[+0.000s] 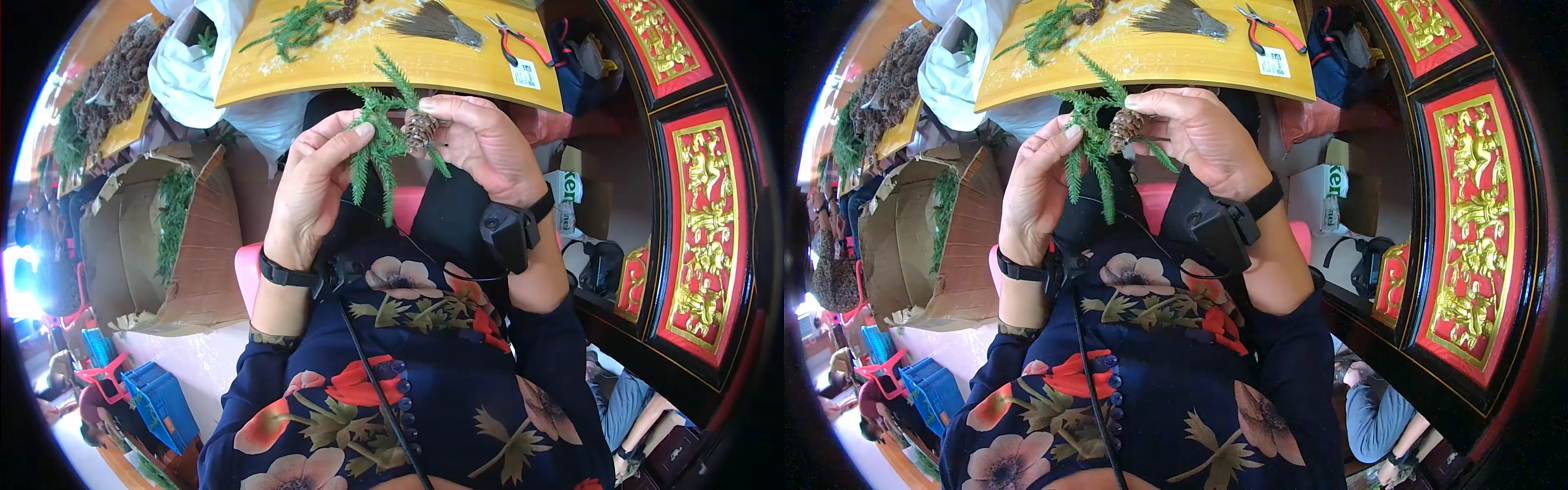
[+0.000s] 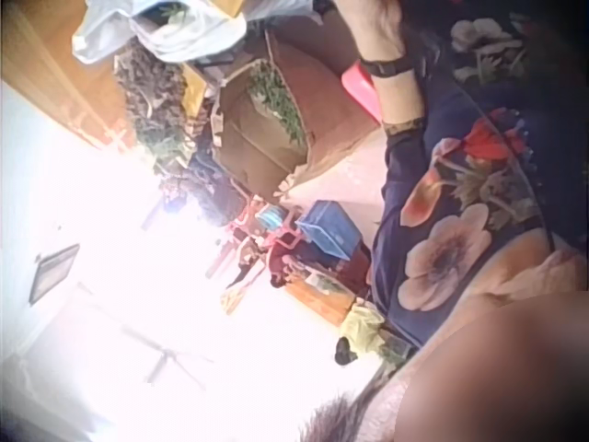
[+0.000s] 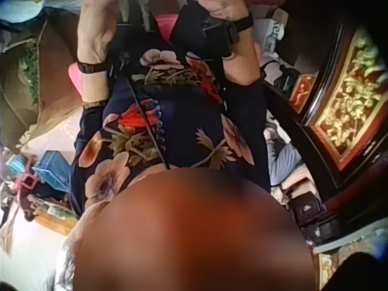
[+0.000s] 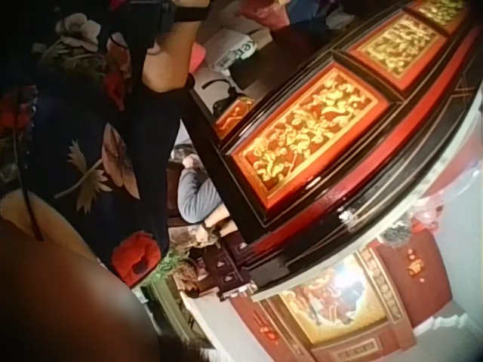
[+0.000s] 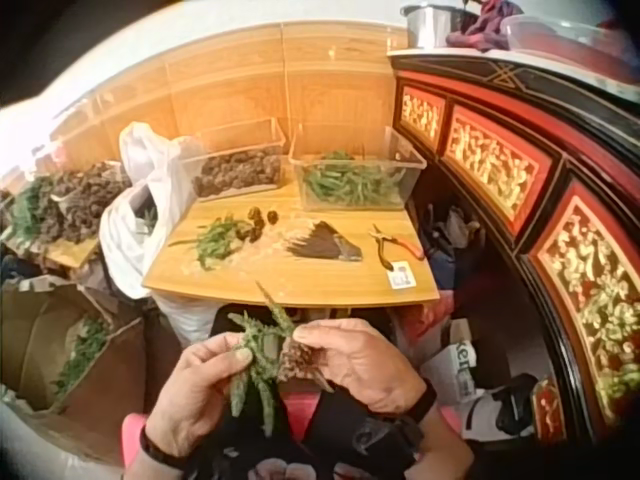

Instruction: Picking apart and trimming small green herb sprigs at a workstation.

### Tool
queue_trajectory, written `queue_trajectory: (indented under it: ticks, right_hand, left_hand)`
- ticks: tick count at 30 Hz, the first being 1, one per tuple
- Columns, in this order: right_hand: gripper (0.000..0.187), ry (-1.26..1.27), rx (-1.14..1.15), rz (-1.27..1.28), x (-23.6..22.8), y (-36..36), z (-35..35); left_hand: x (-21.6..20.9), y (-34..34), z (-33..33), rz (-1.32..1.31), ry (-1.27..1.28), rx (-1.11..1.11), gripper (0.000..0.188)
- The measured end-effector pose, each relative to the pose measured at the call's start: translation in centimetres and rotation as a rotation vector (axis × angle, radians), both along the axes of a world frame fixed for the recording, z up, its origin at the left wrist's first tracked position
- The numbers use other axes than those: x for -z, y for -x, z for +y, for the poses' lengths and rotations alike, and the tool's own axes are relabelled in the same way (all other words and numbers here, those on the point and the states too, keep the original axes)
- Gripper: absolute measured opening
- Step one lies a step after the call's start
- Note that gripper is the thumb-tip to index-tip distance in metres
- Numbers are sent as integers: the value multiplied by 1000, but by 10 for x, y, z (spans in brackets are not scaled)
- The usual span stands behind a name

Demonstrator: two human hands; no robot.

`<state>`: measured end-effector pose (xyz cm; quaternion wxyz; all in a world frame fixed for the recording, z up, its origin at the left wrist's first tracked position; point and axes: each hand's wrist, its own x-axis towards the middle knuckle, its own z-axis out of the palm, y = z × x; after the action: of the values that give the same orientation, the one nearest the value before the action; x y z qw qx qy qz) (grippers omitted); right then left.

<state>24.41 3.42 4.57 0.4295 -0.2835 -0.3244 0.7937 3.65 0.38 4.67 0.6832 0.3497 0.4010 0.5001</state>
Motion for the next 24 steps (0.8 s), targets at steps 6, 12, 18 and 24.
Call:
queue_trajectory:
  ticks: [6,12,18,24]
  right_hand:
    - [20,48,-50,36,2,0,1]
    - [19,30,-48,2,5,2,0]
    - [16,-117,114,-210,-9,8,-7]
    - [10,-903,655,-927,-17,15,-20]
  left_hand:
    - [-8,-5,0,-31,16,53,16]
    - [-3,-3,0,-143,32,80,18]
    - [3,0,3,-11,2,-21,17]
    - [-1,-6,3,214,-171,-149,15]
